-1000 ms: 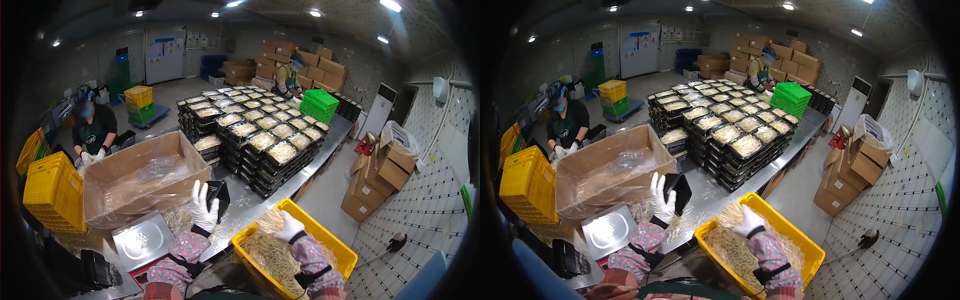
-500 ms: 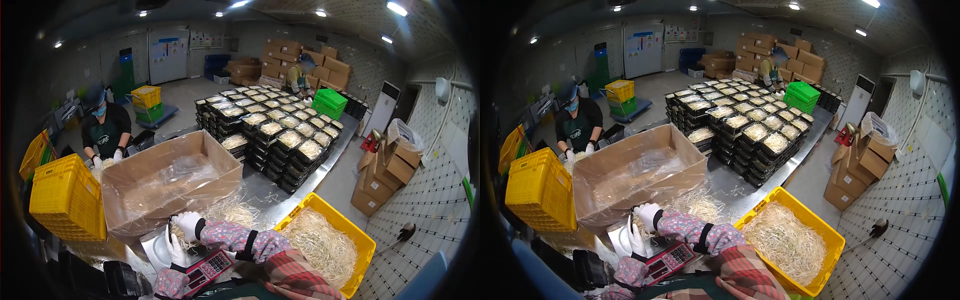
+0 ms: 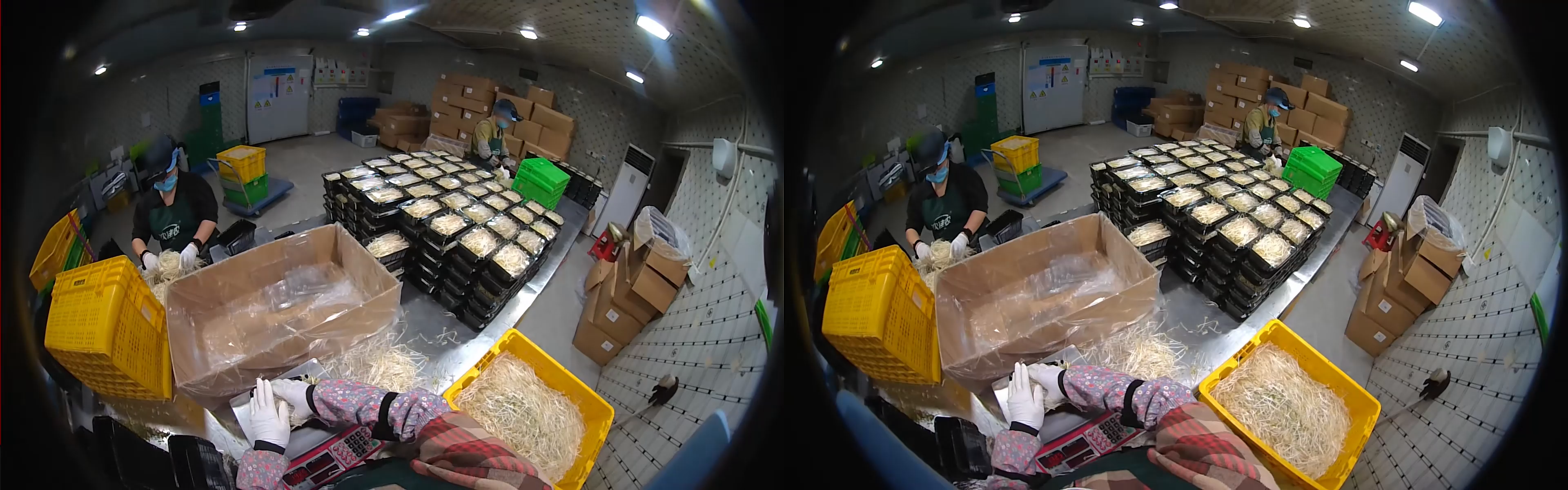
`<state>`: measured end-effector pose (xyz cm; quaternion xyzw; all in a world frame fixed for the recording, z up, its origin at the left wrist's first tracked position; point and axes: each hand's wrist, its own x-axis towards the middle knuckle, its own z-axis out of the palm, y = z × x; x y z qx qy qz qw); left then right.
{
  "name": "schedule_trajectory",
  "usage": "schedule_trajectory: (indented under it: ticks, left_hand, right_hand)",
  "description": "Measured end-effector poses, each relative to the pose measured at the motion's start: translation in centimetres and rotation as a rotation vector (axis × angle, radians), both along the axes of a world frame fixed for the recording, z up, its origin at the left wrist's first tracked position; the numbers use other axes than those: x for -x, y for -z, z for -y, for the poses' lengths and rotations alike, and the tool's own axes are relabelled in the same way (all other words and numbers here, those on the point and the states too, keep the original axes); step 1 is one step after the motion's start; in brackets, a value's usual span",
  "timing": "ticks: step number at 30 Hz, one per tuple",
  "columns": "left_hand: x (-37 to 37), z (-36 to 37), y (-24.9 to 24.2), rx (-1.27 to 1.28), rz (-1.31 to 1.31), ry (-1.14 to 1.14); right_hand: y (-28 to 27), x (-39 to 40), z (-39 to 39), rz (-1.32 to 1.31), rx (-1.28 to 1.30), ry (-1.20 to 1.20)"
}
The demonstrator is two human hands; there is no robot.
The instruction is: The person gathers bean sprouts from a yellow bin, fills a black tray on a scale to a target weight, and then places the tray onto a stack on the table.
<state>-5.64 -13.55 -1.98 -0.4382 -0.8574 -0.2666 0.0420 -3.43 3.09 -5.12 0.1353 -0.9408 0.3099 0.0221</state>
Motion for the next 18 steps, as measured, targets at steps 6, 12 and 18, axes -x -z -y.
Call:
schedule_trajectory:
  ticks: [6, 12, 18]
  left_hand:
    - [-0.2, -0.6, 1.2, 0.047, -0.089, -0.07]
    - [-0.8, -1.5, 2.0, 0.016, -0.141, -0.178]
    - [-1.0, -1.4, 2.9, 0.038, -0.185, -0.27]
  right_hand:
    - [-5.1, -3.0, -4.3, 0.172, -0.442, 0.086]
    - [-3.7, -2.9, -6.7, 0.257, -0.489, 0.131]
    - [-3.3, -4.1, -7.0, 0.053, -0.323, 0.155]
